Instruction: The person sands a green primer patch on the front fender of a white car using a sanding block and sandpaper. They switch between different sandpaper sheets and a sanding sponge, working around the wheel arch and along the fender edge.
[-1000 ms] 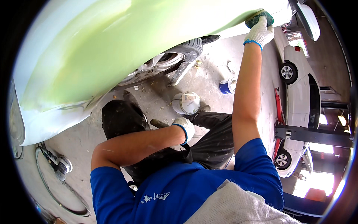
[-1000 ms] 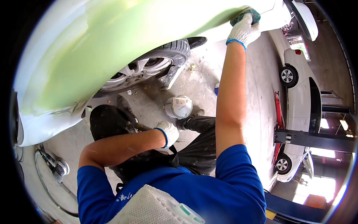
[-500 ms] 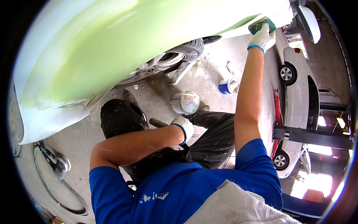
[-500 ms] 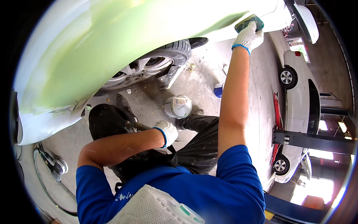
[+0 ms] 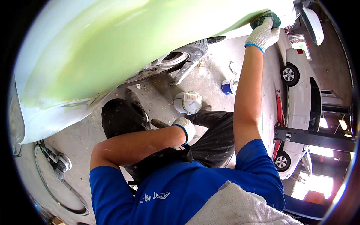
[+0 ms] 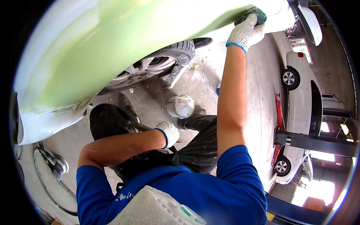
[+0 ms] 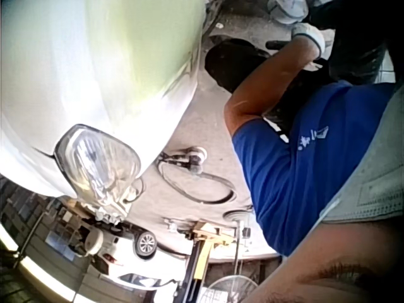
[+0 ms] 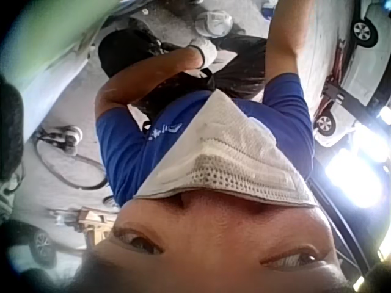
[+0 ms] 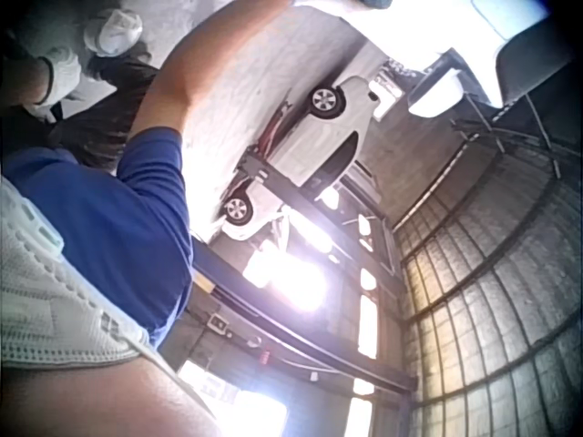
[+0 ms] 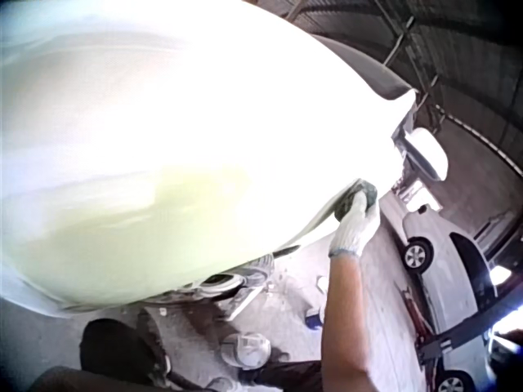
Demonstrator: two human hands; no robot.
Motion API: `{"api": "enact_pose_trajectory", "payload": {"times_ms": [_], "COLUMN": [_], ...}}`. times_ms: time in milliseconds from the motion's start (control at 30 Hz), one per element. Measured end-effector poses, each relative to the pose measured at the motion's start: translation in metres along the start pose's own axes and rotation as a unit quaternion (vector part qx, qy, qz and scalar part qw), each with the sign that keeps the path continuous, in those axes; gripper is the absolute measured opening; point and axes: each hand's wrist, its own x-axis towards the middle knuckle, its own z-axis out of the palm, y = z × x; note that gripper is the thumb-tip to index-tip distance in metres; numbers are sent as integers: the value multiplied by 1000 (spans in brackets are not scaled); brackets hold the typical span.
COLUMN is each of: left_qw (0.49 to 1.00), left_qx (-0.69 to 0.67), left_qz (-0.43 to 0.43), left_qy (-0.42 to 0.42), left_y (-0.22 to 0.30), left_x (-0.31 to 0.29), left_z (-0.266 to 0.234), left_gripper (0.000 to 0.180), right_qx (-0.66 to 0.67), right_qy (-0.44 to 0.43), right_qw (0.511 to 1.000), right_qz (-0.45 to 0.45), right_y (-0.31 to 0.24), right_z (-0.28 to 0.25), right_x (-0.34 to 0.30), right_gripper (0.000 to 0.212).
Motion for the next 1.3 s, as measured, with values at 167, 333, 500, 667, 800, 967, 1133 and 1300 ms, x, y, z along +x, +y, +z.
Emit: {"api": "enact_pose_trajectory", "payload": {"times_ms": [167, 333, 500, 667, 800, 967, 1133, 1300], "left_qw": [1000, 1000, 1000, 1000, 1000, 1000, 1000, 999], "left_qx": [-9, -2, -12, -10, -6, -3, -3, -4], "left_qz": [7, 1, 4, -1, 1, 3, 1, 5], "left_qy": [1, 2, 14, 15, 11, 15, 24, 33], "left_y": [-1, -4, -3, -2, -2, -1, -1, -2], "left_x": [0, -1, -3, -1, -2, -3, -4, -4], "left_z": [1, 2, 5, 8, 7, 7, 7, 9], "left_gripper": [26, 26, 25, 25, 25, 25, 24, 24], "right_qx": [-5, 10, -11, 24, 32, 23, 18, 13], "right_qy": [-19, -39, -26, -60, -79, -92, -102, -110], "right_qw": [999, 998, 995, 993, 993, 991, 989, 987], "right_qz": [-27, -55, -98, -96, -85, -95, -105, -115], "right_y": [-13, -26, -35, -31, -38, -49, -56, -64], "right_z": [8, 23, 29, 27, 29, 34, 38, 42], "right_x": [-14, -37, -52, -54, -63, -79, -91, -102], "right_gripper": [12, 12, 13, 11, 18, 20, 22, 25]}}
